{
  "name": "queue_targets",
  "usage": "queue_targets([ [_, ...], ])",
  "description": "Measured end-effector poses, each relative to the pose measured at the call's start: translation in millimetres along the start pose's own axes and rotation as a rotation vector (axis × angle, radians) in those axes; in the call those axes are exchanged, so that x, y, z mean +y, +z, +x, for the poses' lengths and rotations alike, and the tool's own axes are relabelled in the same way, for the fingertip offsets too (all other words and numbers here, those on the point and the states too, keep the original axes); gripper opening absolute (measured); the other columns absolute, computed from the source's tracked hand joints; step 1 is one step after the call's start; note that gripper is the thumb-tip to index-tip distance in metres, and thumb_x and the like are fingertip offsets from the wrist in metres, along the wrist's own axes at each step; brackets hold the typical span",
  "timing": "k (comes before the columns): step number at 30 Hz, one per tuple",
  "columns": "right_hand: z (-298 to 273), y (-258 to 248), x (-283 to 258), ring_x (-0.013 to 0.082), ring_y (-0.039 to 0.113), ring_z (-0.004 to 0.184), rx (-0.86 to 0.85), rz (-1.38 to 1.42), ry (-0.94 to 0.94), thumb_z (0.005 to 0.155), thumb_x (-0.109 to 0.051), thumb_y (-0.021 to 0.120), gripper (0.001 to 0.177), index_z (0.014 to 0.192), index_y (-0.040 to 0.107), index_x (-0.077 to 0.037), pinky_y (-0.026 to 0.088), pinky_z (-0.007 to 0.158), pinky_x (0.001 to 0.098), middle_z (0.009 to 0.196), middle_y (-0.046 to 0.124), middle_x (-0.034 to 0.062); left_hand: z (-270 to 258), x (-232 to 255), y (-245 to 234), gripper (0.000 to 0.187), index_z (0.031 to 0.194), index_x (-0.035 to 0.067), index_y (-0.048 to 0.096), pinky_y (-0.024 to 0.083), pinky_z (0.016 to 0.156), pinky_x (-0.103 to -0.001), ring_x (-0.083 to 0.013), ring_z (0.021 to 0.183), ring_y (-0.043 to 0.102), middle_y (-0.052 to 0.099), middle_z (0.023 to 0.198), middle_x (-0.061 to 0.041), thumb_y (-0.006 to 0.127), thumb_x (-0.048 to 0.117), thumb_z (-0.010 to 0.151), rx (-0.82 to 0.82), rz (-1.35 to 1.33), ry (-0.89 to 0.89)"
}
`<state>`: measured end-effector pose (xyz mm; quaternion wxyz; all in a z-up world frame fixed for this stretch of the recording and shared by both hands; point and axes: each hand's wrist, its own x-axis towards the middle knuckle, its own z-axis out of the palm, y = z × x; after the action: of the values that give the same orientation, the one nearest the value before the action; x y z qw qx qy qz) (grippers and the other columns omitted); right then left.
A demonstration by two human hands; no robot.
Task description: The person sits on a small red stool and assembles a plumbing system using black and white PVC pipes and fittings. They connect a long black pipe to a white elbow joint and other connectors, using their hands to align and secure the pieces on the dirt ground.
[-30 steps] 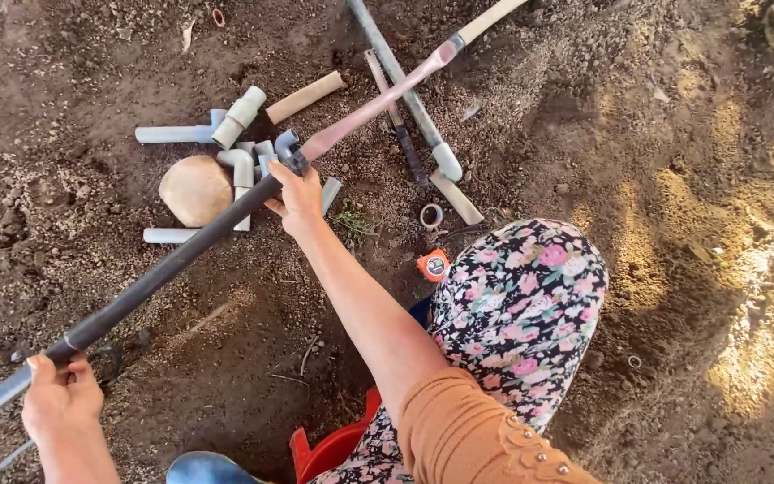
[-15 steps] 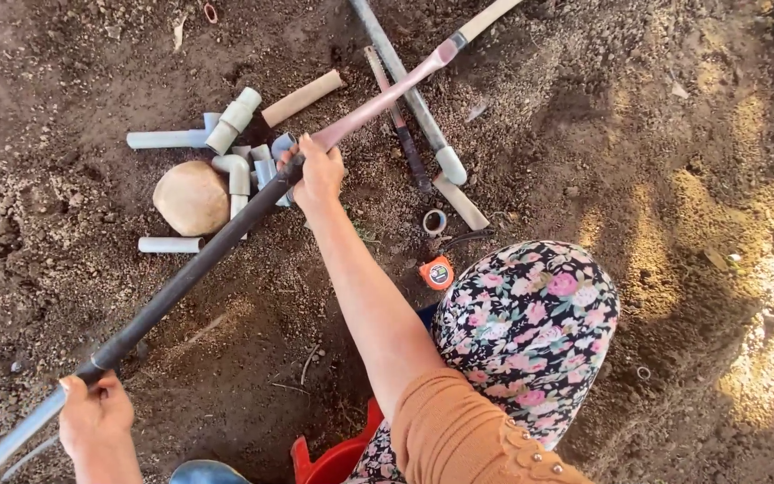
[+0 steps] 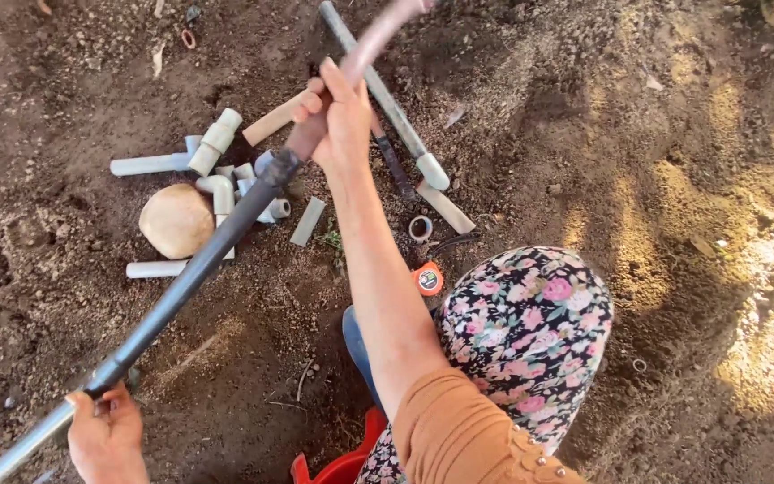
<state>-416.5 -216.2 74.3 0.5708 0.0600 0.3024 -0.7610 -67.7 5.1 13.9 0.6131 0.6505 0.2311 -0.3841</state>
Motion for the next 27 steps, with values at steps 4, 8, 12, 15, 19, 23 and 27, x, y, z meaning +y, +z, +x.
queue_targets([
  [4, -7.5, 2.0, -6.6, 0.0075, 0.043, 0.037, -0.189, -0.005, -0.048, 0.085, -0.003, 0.055, 0.057, 0.135, 0.029, -0.008, 0.039, 0.031, 0.0205, 0.054, 0.051, 0.0014, 21.2, -8.1, -9.1, 0.024, 0.107, 0.010, 0.056, 0.069, 0.064, -0.015, -0.0068, 0.084, 0.074, 0.071, 0.099, -0.004, 0.063, 0.024, 0.089, -0.021, -0.032, 0.037],
  [8, 3.6, -38.5, -22.4, 0.0057, 0.041, 0.039, 0.080, -0.021, -0.013, 0.090, 0.000, 0.053, 0.035, 0.124, 0.044, -0.008, 0.040, 0.034, 0.0153, 0.057, 0.048, -0.0008, 0.0, -18.4, -1.3, 0.023, 0.106, 0.011, 0.049, 0.060, 0.054, -0.010, -0.0029, 0.078, 0.069, 0.069, 0.100, -0.004, 0.061, 0.023, 0.092, -0.022, 0.032, 0.016],
  [12, 31.2, -63.1, -26.2, 0.0086, 0.042, 0.043, 0.149, -0.064, -0.098, 0.093, -0.006, 0.049, 0.019, 0.112, 0.044, -0.005, 0.043, 0.035, 0.0222, 0.065, 0.046, 0.0026, -15.1, -32.5, 3.5, 0.027, 0.107, 0.011, 0.047, 0.062, 0.060, -0.007, 0.0009, 0.078, 0.067, 0.066, 0.101, -0.004, 0.061, 0.030, 0.092, -0.012, 0.155, -0.028],
  [15, 41.3, -60.5, -39.2, 0.0085, 0.042, 0.040, 0.194, -0.066, -0.130, 0.092, -0.008, 0.053, 0.024, 0.115, 0.044, -0.007, 0.042, 0.033, 0.0217, 0.065, 0.046, 0.0030, -38.3, -41.2, 19.6, 0.027, 0.109, 0.010, 0.048, 0.060, 0.056, -0.007, 0.0012, 0.074, 0.064, 0.064, 0.101, -0.005, 0.061, 0.028, 0.093, 0.010, 0.129, -0.072],
  [19, 56.1, -60.6, -49.6, 0.0114, 0.045, 0.042, 0.047, -0.085, -0.169, 0.097, -0.015, 0.046, 0.010, 0.097, 0.038, -0.009, 0.041, 0.034, 0.0230, 0.063, 0.052, 0.0073, -44.3, -54.8, 36.4, 0.026, 0.106, 0.010, 0.046, 0.059, 0.057, -0.010, -0.0031, 0.076, 0.062, 0.063, 0.104, -0.009, 0.063, 0.023, 0.091, -0.042, 0.084, -0.127],
  [23, 46.1, -62.2, -33.6, 0.0154, 0.050, 0.043, 0.096, -0.192, -0.007, 0.095, -0.031, 0.050, 0.023, 0.088, 0.041, -0.011, 0.041, 0.041, 0.0242, 0.056, 0.055, 0.0090, -51.5, -70.0, 63.9, 0.026, 0.107, 0.008, 0.047, 0.056, 0.058, -0.012, -0.0044, 0.073, 0.059, 0.063, 0.106, -0.011, 0.062, 0.021, 0.090, -0.060, 0.062, -0.147],
  [27, 89.6, -121.4, 9.0, 0.0179, 0.047, 0.046, 0.088, -0.256, -0.028, 0.089, -0.044, 0.057, 0.039, 0.096, 0.043, -0.008, 0.039, 0.041, 0.0313, 0.060, 0.041, 0.0015, 19.7, -105.9, 59.3, 0.032, 0.111, 0.005, 0.045, 0.060, 0.066, -0.010, -0.0163, 0.084, 0.061, 0.052, 0.096, -0.006, 0.061, 0.025, 0.092, -0.311, 0.060, -0.041],
])
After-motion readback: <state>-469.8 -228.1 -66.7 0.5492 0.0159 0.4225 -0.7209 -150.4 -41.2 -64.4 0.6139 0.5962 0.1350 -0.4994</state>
